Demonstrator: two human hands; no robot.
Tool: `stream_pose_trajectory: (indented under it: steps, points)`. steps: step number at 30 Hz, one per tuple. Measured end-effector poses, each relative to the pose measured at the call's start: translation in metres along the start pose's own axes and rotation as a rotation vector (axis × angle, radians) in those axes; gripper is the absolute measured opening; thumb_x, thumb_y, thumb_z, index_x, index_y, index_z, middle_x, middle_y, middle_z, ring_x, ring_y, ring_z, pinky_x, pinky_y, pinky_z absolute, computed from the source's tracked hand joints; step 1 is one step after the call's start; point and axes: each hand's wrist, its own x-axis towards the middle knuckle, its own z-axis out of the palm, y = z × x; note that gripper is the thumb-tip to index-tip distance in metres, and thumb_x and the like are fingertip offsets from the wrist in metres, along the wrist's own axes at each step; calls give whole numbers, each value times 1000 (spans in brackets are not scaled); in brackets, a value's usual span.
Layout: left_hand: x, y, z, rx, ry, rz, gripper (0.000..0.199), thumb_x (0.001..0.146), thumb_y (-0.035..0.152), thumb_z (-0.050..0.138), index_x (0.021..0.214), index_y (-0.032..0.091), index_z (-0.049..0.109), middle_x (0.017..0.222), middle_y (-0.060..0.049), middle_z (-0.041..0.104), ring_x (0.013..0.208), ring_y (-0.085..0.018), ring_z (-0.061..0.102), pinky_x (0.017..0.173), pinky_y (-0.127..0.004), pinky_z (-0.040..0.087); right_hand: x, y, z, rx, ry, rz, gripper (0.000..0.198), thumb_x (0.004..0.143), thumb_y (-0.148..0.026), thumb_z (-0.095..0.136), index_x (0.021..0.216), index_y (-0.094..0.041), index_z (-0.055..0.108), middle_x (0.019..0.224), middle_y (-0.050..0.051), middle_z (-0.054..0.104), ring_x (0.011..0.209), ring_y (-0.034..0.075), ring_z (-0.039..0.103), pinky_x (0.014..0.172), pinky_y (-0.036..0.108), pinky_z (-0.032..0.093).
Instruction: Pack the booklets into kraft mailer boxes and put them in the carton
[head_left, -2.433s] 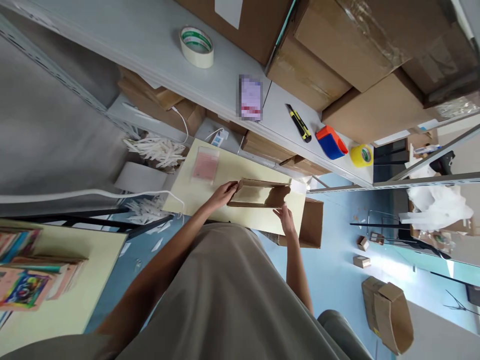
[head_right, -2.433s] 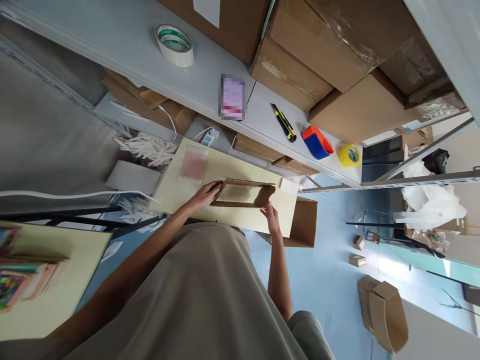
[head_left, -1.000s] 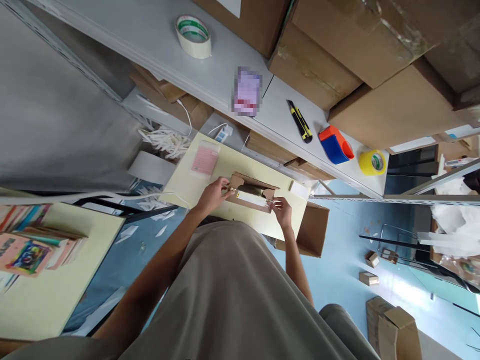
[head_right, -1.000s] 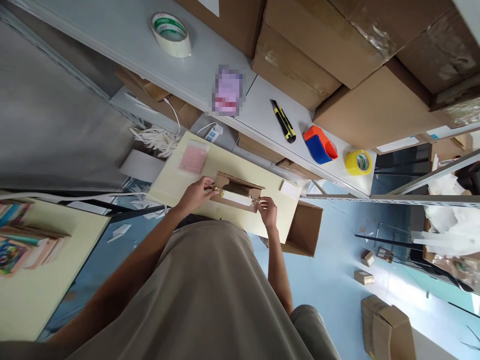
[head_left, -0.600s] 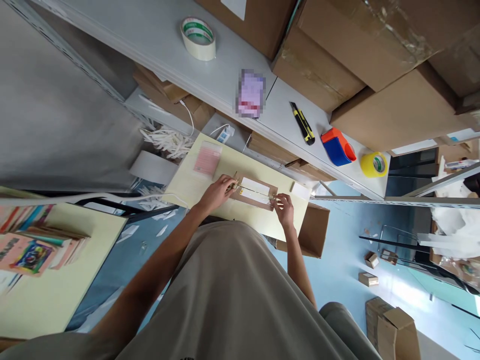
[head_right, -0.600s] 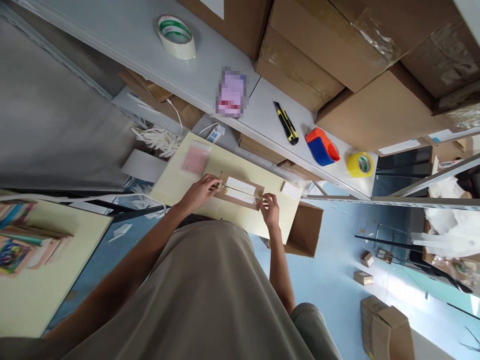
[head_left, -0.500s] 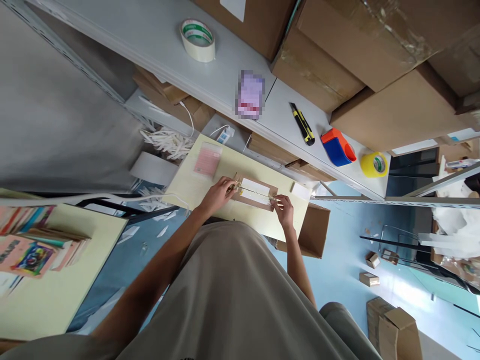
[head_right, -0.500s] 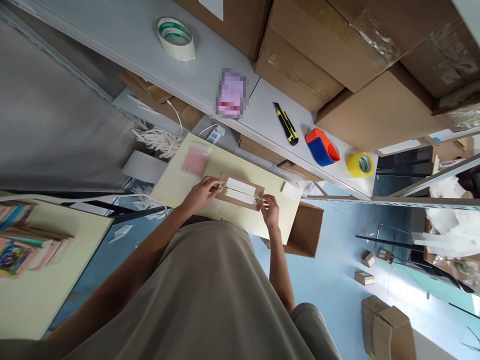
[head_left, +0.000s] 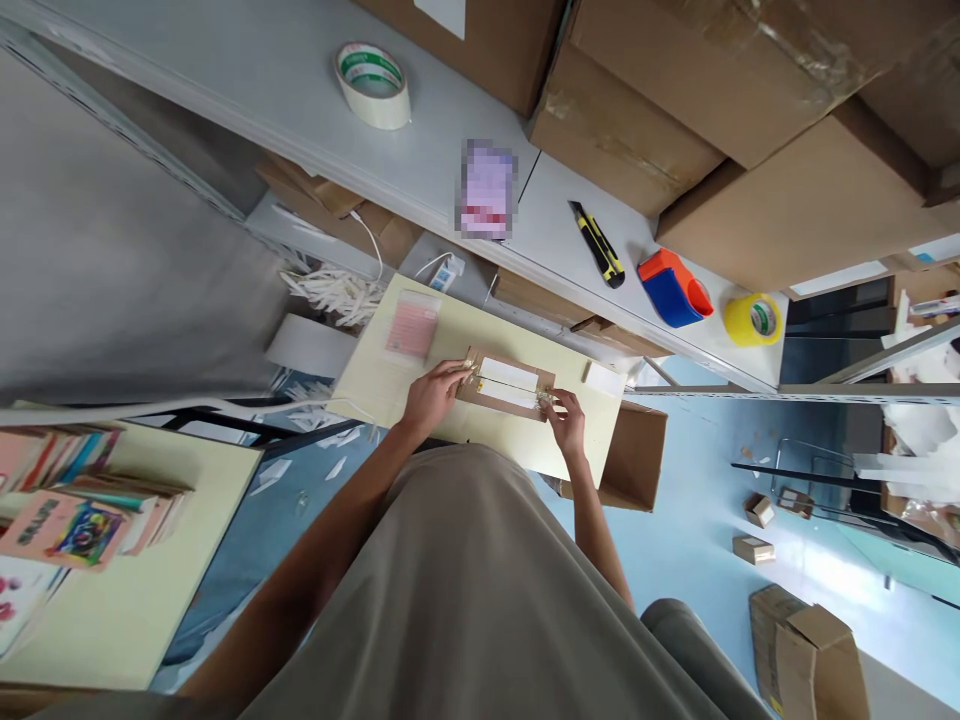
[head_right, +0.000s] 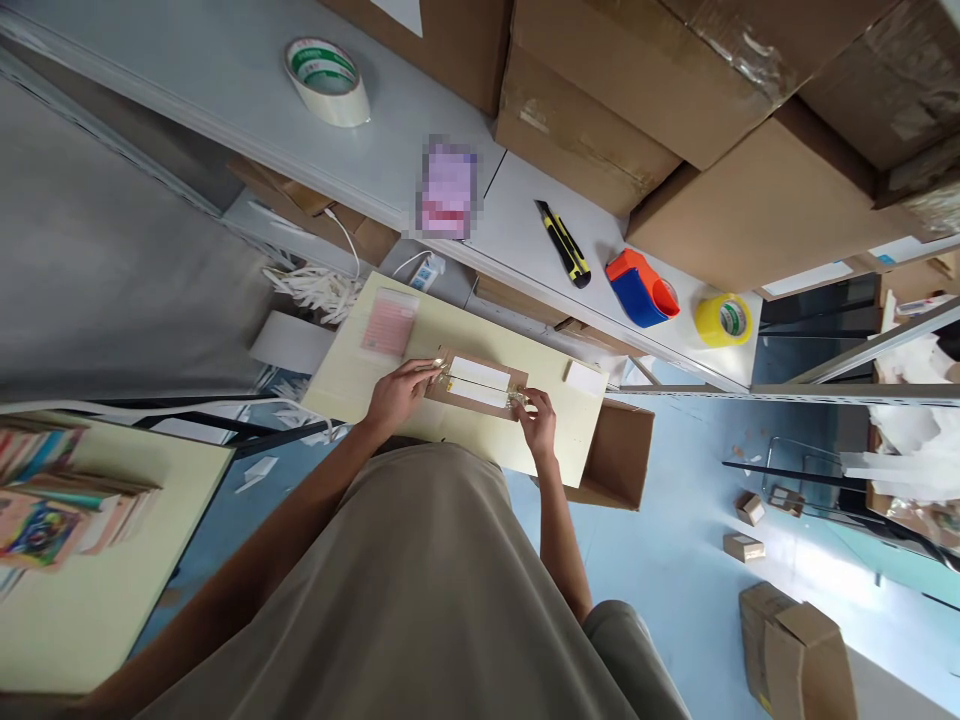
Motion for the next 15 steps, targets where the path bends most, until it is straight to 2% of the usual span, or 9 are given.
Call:
stream_pose_trajectory:
  steps: [2, 6, 8, 12, 15]
  points:
    - [1, 0, -1, 15, 7, 11, 39, 108, 24, 55, 130, 29, 87, 148, -6, 79, 125, -29, 79, 109, -43, 65, 1, 0, 1, 1, -7, 2, 47, 98, -67, 76, 121, -27, 84, 139, 14, 76, 107, 29, 77, 74, 41, 71]
    - [2, 5, 5, -1, 73, -12, 30, 106, 37, 66, 124, 27, 87, 150, -11, 74, 115, -28, 81, 110, -43, 65, 2, 0, 2, 17, -4, 4, 46, 99, -66, 75, 121, -27, 84, 138, 13, 76, 109, 29, 77, 84, 44, 72]
    - [2, 9, 10, -50, 104, -33, 28, 106, 38, 68, 121, 26, 87, 144, -12, 76, 113, -28, 81, 112, -45, 64, 2, 0, 3, 33, 1, 11, 46, 99, -66, 75, 121, -27, 83, 138, 14, 76, 110, 29, 77, 83, 44, 72]
    - [3, 11, 14, -127, 117, -60, 28, 110, 36, 63, 123, 27, 86, 136, -10, 81, 128, -29, 78, 119, -47, 61, 1, 0, 5, 43, 15, 22, 45, 99, -65, 74, 123, -28, 83, 138, 14, 75, 111, 29, 76, 79, 42, 72]
    - [3, 10, 12, -143, 99, -80, 29, 110, 39, 63, 123, 29, 86, 136, -9, 82, 132, -30, 76, 120, -48, 61, 1, -1, 6, 39, 24, 23, 44, 99, -64, 74, 123, -28, 83, 139, 14, 75, 112, 29, 76, 76, 41, 71]
